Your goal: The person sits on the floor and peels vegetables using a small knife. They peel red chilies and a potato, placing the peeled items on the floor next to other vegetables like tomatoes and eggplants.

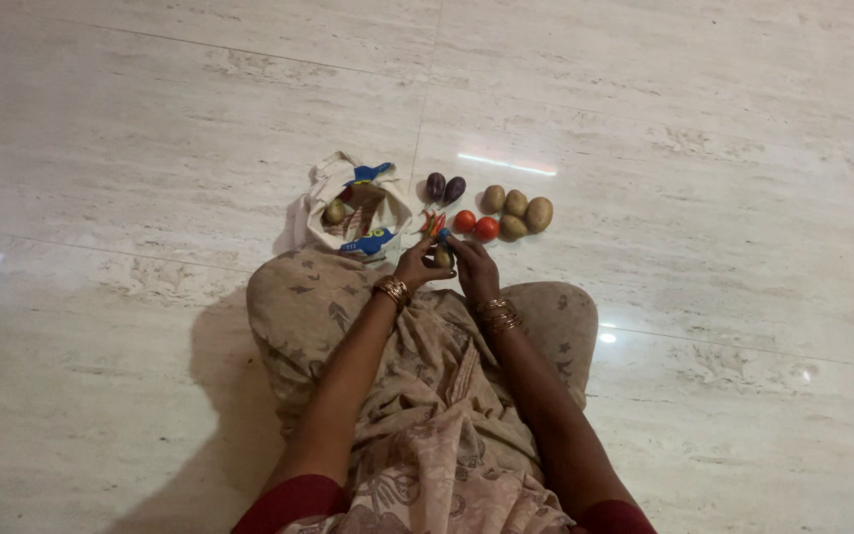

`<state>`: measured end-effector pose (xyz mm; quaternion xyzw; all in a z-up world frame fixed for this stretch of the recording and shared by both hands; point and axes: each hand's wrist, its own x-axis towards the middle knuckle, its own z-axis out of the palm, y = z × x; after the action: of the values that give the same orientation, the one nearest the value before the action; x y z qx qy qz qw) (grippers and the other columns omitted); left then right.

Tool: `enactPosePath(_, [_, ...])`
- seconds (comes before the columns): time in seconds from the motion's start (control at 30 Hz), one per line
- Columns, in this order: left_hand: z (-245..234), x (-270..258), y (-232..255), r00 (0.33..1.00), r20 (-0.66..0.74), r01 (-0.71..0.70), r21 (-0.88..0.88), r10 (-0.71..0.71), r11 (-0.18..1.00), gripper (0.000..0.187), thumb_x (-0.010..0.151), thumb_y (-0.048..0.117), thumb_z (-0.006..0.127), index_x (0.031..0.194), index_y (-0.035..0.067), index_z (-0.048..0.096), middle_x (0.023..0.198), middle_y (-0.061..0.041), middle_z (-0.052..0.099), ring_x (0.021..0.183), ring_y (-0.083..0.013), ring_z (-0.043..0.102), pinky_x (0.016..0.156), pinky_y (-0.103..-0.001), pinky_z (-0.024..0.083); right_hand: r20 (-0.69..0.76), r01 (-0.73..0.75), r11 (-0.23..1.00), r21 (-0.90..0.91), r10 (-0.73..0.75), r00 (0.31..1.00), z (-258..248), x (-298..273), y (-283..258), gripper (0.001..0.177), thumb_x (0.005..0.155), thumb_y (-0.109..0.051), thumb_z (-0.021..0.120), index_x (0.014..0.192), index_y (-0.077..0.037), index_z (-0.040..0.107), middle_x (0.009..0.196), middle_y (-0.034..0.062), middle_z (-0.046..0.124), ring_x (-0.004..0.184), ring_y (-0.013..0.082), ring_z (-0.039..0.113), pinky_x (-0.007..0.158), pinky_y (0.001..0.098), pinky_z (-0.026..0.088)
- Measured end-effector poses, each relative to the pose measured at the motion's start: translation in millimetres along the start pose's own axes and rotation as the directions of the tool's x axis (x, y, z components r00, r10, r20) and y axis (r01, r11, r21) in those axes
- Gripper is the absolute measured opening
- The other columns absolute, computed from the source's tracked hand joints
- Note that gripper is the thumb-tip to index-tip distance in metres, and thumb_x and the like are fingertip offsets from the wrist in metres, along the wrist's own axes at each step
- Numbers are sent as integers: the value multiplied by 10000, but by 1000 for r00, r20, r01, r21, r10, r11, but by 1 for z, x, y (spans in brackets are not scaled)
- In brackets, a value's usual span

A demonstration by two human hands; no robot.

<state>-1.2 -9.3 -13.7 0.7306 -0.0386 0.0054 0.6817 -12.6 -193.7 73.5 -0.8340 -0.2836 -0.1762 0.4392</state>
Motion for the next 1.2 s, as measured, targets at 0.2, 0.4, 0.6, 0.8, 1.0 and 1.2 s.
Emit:
enactPosePath(0.2, [-2, 0, 0, 988, -137, -83, -116, 67, 990, 805, 711, 91, 898, 1436, 87, 548, 1253, -92, 702, 981, -157, 737, 830, -332, 653, 57, 131, 990, -49, -128, 990, -16, -2, -33, 438, 912, 17, 607, 1284, -196, 697, 1149, 91, 695, 950, 280, 713, 768, 374, 592])
enactPosePath(0.4, [-7, 3, -3, 951, -292, -88, 71, 106, 994, 776, 720, 92, 926, 1406, 130, 563, 1241, -78, 704, 1030, -173, 719, 842, -323, 641, 54, 251, 961, -112, -246, 968, -20, -2, -47, 465, 886, 32, 603, 1277, -202, 698, 1159, 80, 697, 984, 278, 706, 789, 375, 586])
enactPosePath(0.6, [7, 7, 19, 985, -138, -108, -43, 101, 993, 847, 710, 106, 929, 1447, 113, 509, 1247, -90, 686, 1077, -168, 688, 877, -315, 627, -32, 49, 998, -37, -50, 998, -14, 4, -17, 421, 934, 16, 631, 1285, -207, 700, 1144, 109, 710, 982, 285, 726, 797, 369, 590])
enactPosePath(0.8, [15, 22, 75, 995, -26, -102, -46, 101, 994, 866, 712, 156, 940, 1457, 97, 504, 1263, -110, 681, 1092, -185, 691, 895, -322, 611, -95, -19, 987, 159, 34, 995, -24, 27, 17, 429, 961, 1, 626, 1366, -140, 639, 1153, 150, 719, 996, 290, 748, 820, 367, 593])
enactPosePath(1.0, [-2, 51, 107, 988, 21, -157, 159, 156, 975, 841, 703, 150, 953, 1434, 169, 538, 1300, -105, 691, 1165, -210, 679, 939, -325, 610, -127, 204, 978, -52, -209, 970, -55, 42, -15, 403, 977, -6, 671, 1364, -115, 641, 1144, 121, 720, 981, 290, 721, 822, 387, 586])
enactPosePath(1.2, [-21, 63, 97, 989, 16, -145, 210, 145, 967, 812, 685, 129, 927, 1391, 192, 532, 1350, -105, 650, 1251, -222, 628, 918, -355, 639, -15, 485, 821, -300, -513, 858, -61, 44, -29, 490, 873, 40, 694, 1316, -169, 677, 1183, 90, 713, 926, 274, 693, 717, 375, 574])
